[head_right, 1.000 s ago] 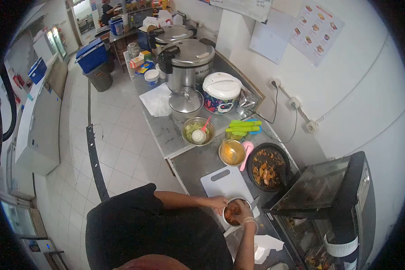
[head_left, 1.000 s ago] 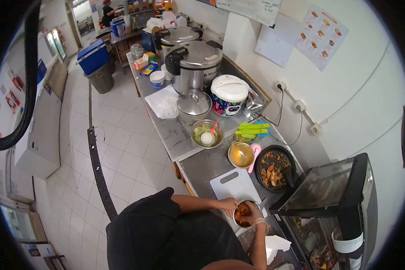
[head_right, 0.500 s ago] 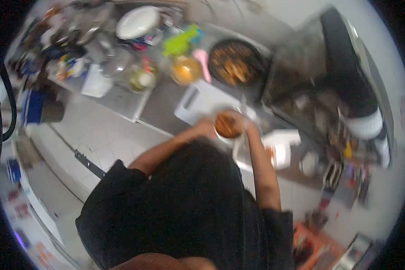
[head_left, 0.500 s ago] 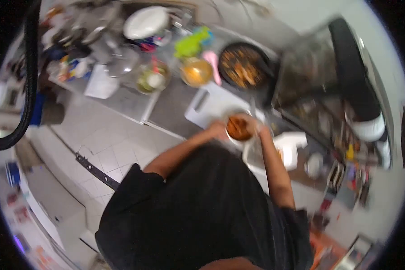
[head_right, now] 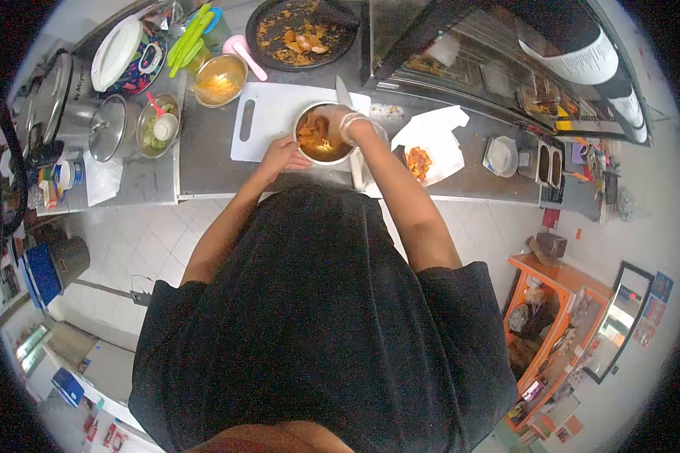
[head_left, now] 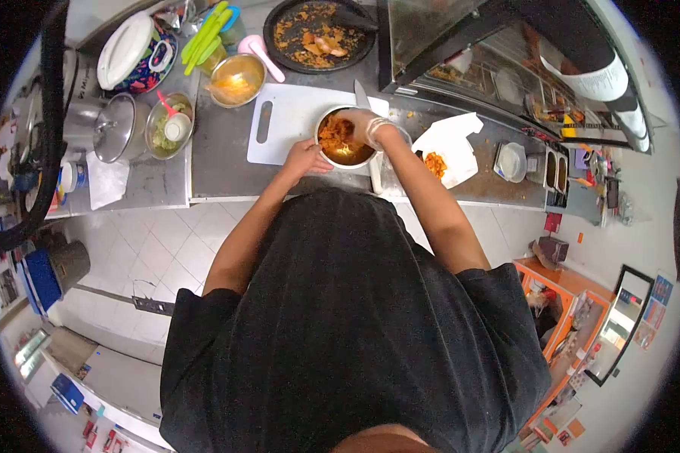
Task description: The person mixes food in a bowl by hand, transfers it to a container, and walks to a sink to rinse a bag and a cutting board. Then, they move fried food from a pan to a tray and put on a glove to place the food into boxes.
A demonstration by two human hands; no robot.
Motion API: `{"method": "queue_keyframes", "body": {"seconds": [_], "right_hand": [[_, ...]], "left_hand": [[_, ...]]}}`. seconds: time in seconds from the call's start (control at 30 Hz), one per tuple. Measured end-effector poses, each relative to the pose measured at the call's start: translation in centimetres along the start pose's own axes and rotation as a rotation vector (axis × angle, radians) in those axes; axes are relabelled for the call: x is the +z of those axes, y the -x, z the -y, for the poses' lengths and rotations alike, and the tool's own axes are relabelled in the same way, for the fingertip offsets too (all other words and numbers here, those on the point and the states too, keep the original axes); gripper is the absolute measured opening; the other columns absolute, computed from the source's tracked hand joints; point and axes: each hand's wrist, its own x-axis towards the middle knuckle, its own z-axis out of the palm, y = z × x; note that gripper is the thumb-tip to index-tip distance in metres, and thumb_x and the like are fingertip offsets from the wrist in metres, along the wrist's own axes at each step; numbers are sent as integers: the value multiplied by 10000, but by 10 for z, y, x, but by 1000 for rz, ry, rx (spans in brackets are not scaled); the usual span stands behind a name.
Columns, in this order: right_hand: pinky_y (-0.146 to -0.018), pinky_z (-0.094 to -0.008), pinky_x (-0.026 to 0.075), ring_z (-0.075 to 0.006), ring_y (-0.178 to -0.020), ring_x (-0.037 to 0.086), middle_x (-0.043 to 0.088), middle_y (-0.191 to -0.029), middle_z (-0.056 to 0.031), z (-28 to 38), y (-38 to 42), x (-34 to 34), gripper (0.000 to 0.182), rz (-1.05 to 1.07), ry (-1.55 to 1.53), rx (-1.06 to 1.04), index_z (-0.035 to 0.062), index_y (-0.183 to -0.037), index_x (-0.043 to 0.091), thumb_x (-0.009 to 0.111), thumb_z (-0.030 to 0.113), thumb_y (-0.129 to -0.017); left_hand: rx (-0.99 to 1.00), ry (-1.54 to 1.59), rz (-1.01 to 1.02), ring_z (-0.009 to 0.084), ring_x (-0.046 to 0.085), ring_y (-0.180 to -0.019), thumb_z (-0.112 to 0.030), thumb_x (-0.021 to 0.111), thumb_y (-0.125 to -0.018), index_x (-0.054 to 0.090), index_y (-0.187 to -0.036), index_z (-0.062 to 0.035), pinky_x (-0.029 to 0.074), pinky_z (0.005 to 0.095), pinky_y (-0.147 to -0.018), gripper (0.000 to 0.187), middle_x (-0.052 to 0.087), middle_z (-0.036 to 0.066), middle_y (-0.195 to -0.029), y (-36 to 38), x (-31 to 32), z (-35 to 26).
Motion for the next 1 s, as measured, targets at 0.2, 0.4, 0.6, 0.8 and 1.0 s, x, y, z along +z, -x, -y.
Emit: {"method": "queue_keyframes", "body": {"seconds": [0.2,0.4,0.6,0.8,1.0], "right_hand": [[-933,-400,476,-336,-1074,594,618,-1186,-119,19,2,49,325,-7,347,-200,153,-1074,658,642,76,-758],[-912,-393,491,-356,-1009,624,673,-1039,-167,-17,3,22,317,-269,-15,0,100,-1028,685,603,0,-739],[-889,-452,473,-385,-1000,609,658,-1012,-216,-13,-4,46,257,-179,145,-82,46,-1032,656,556,224,-877],[-850,-431,485,-385,-947,616,666,-982,-202,-2,9,71,295,-159,132,-267,64,-1048,670,618,266,-839],[-867,-428,485,-376,-998,601,638,-1039,-220,1,18,52,343,-119,214,-283,81,-1098,655,643,272,-813]], "left_hand": [[26,-13,-22,290,718,-810,-150,396,-1005,501,-1267,35,611,341,-684,338,675,230,-909,2,1,-2],[15,-13,-63,258,717,-807,-175,409,-1011,501,-1287,-15,605,311,-683,332,679,187,-891,9,11,-4],[101,-137,-197,224,716,-694,-202,439,-998,558,-1236,1,588,294,-601,335,690,158,-812,16,21,4],[125,-151,-208,220,716,-658,-176,522,-951,575,-1269,8,580,289,-544,371,692,149,-764,13,20,9],[139,-247,-299,215,704,-602,-152,555,-906,636,-1173,26,571,285,-517,331,684,150,-730,24,26,-1]]}}
